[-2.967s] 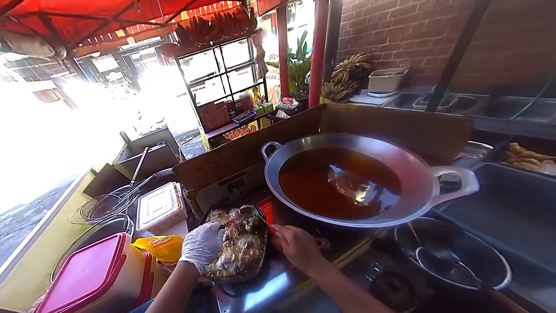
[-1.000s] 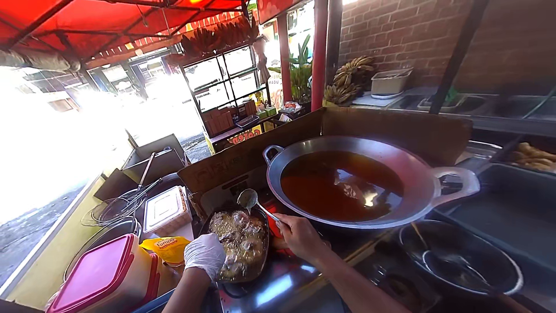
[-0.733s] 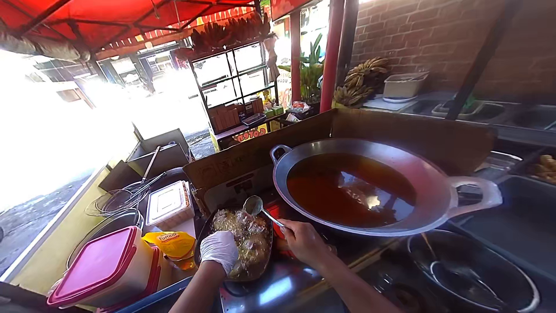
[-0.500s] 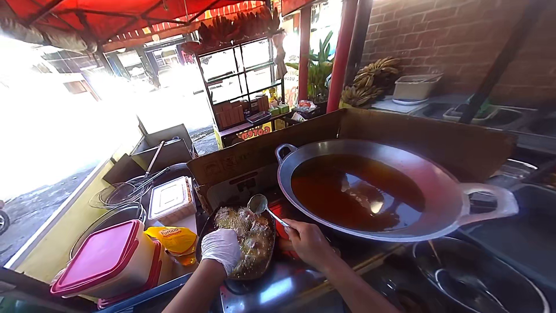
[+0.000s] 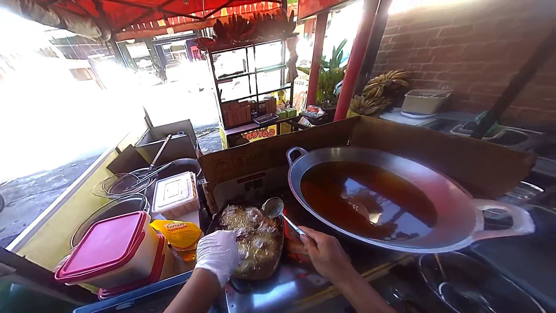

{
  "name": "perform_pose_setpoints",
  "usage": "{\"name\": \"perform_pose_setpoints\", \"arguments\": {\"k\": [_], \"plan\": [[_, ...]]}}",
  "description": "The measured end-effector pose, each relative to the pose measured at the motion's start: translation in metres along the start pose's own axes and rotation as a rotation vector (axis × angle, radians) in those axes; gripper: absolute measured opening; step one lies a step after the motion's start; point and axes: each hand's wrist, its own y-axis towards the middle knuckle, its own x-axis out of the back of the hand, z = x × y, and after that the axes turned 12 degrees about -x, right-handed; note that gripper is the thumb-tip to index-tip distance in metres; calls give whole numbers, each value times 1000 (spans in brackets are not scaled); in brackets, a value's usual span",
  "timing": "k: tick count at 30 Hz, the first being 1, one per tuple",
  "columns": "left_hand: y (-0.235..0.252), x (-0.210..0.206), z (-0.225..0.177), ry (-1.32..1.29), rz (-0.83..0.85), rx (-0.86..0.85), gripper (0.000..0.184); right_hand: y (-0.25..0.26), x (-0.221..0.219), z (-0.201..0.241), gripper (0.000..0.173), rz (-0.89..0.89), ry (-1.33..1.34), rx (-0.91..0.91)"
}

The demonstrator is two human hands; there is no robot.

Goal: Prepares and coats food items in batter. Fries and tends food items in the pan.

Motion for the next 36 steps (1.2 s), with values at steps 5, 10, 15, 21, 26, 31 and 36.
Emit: {"name": "perform_pose_setpoints", "arguments": {"k": [5, 10, 15, 21, 26, 31, 36], "plan": [[-70, -29, 59, -227, -66, 15, 42, -46, 0, 19, 36, -46, 241, 87], [-160, -117, 162, -570, -144, 107, 37, -122, -20, 49, 31, 361, 183, 144], [-223, -180, 228, -774, 22, 342, 38, -169, -97, 67, 32, 562, -197, 361], [-231, -221, 265, -798, 162, 341, 41, -188, -171, 108, 29, 671, -572, 462], [-233, -242, 291, -821, 206, 362, 38, -213, -199, 132, 33, 852, -731, 448], [-234, -256, 315, -809, 232, 332, 38, -224, -198, 146, 36, 1099, -780, 397], [-233, -253, 331, -775, 206, 278, 38, -195, -182, 142, 35, 951, -659, 382]]}}
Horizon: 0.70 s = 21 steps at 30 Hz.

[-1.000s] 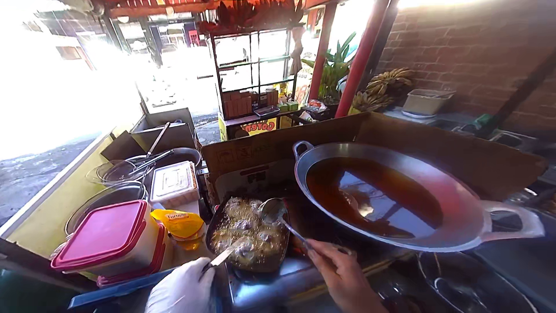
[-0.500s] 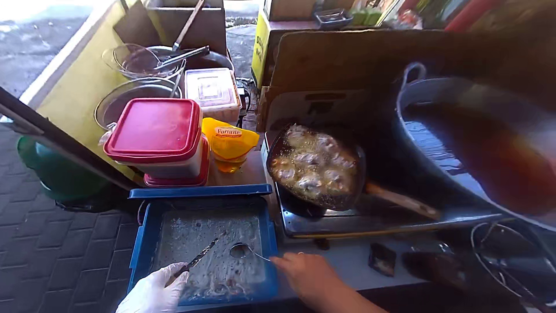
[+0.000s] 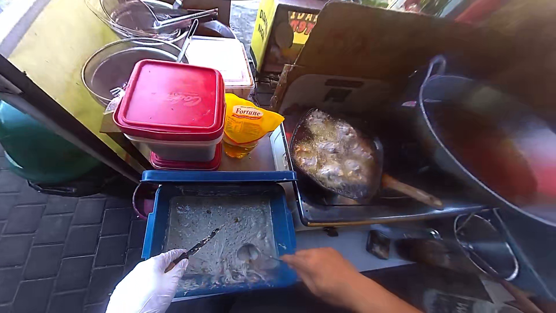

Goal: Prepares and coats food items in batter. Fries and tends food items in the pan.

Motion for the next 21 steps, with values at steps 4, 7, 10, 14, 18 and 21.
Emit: {"name": "perform_pose_setpoints", "arguments": {"k": [4, 7, 10, 14, 18, 21], "plan": [[5, 4, 6, -11, -1, -31, 37, 7, -27, 10, 34, -224, -196, -27], [7, 6, 10, -2, 7, -50, 38, 2, -38, 23, 43, -131, -273, -58], [10, 5, 16, -9, 11, -40, 37, -7, -29, 27, 38, 29, -262, -40], [12, 5, 18, -13, 10, -50, 37, -19, -23, 11, 29, -103, -216, 64], [12, 5, 19, -15, 9, -63, 36, -30, -25, 5, 30, -158, -82, 68], [9, 5, 19, -19, 4, -45, 36, -34, -15, -3, 34, -55, 181, -19]]}}
